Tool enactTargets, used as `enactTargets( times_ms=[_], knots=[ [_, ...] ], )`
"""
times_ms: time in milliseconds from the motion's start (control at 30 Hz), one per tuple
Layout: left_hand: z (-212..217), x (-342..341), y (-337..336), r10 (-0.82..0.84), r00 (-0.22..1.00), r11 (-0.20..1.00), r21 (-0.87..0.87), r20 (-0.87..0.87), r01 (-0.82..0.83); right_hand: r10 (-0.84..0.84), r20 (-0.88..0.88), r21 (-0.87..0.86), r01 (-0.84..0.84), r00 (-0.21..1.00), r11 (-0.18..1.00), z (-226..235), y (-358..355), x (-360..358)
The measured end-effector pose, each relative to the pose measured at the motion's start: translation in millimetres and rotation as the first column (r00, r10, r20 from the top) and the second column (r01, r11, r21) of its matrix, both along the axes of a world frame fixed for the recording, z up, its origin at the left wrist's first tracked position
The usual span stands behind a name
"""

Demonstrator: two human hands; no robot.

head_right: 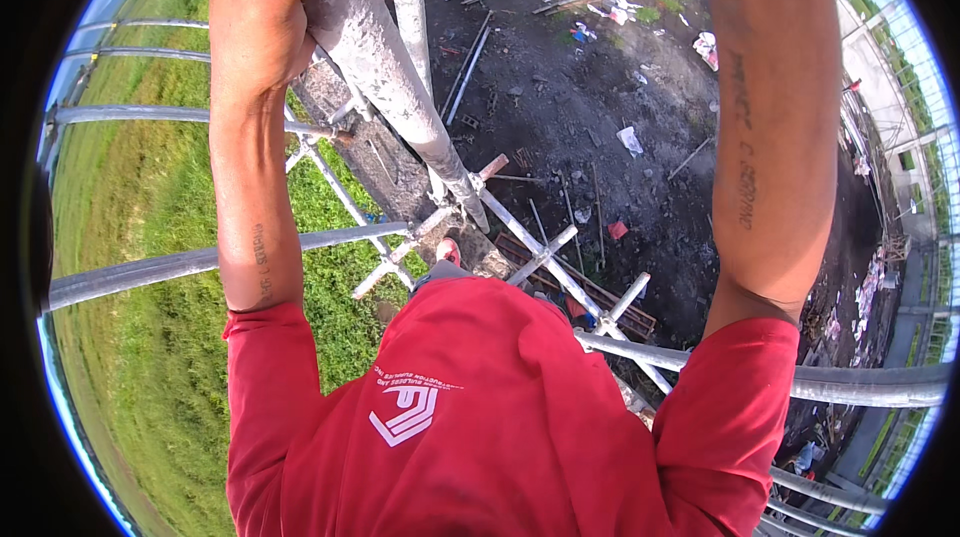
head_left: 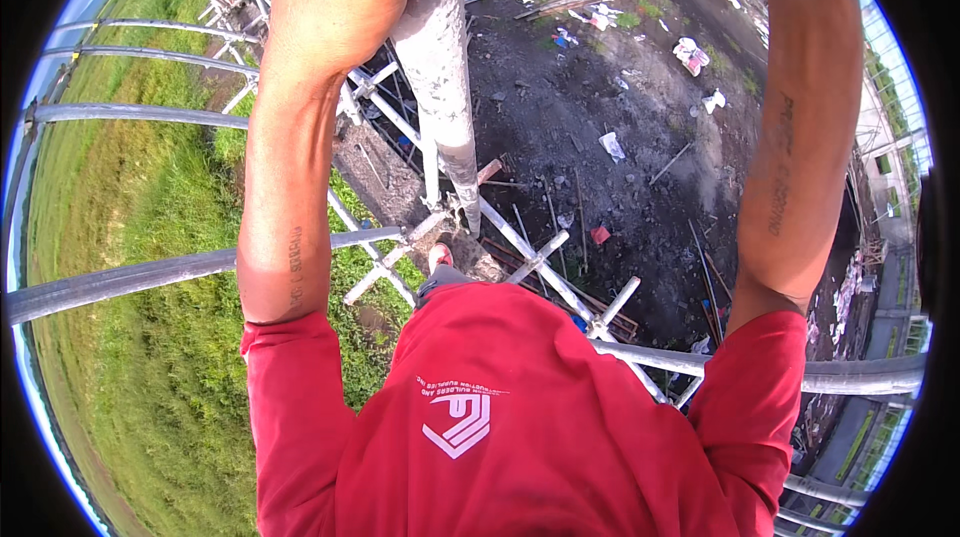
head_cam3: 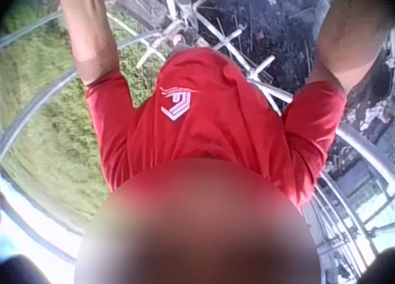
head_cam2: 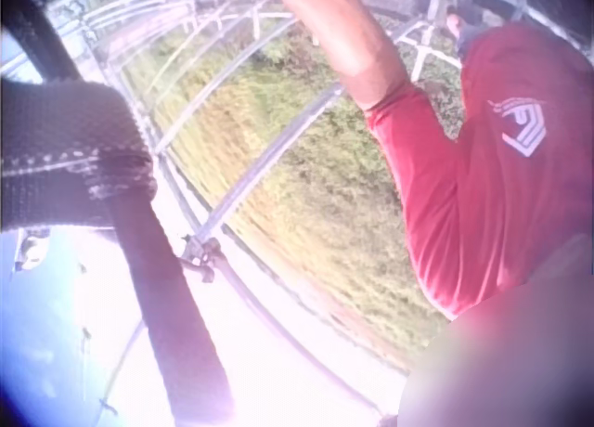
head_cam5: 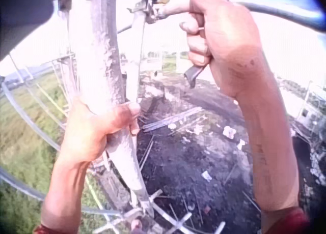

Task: The person climbs a metal scaffolding structure and uses a wrench to tighten bolts on the scaffolding joints. The person secures multiple connections by rotating the wrench while holding the scaffolding poles with the other hand.

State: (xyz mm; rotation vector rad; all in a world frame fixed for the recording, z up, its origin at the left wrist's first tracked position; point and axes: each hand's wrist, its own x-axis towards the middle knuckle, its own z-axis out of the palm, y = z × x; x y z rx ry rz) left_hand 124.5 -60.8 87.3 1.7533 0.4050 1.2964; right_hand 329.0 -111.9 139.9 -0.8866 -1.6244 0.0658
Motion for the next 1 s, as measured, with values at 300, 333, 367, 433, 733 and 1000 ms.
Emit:
enactTargets(
  times_ms=[300, 333, 367, 433, 733, 1000],
  knots=[
    [-41.4, 9.8, -9.1, 0.01, 0.999, 0.996, 0.093, -0.052, -0.005, -0.02, -0.464, -0.569, -0.281, 0.886, 0.773, -315.8, -43.8, -24.0],
    [-43.6, 11.9, -11.2, -0.002, 0.998, 0.993, 0.117, -0.066, 0.01, -0.036, -0.417, -0.568, -0.23, 0.908, 0.79, -333.3, -51.8, -28.9],
    [-45.6, 15.3, -13.4, -0.001, 0.998, 0.988, 0.152, -0.069, 0.012, -0.027, -0.344, -0.602, -0.199, 0.939, 0.773, -346.4, -55.5, -31.8],
    [-47.6, 22.0, -18.0, 0.071, 0.991, 0.973, 0.227, -0.11, -0.044, -0.022, -0.255, -0.559, -0.129, 0.967, 0.819, -361.6, -60.7, -39.3],
    [-47.3, 38.5, -51.1, 0.053, 0.995, 0.986, 0.165, -0.089, -0.038, -0.122, 0.0, -0.571, 0.1, 0.993, 0.815, -364.5, -61.0, -41.6],
    [-9.9, 18.5, -63.7, -0.113, 0.993, 0.979, 0.176, 0.027, 0.107, -0.048, 0.11, -0.613, 0.106, 0.993, 0.783, -385.1, -60.0, -46.4]
  ],
)
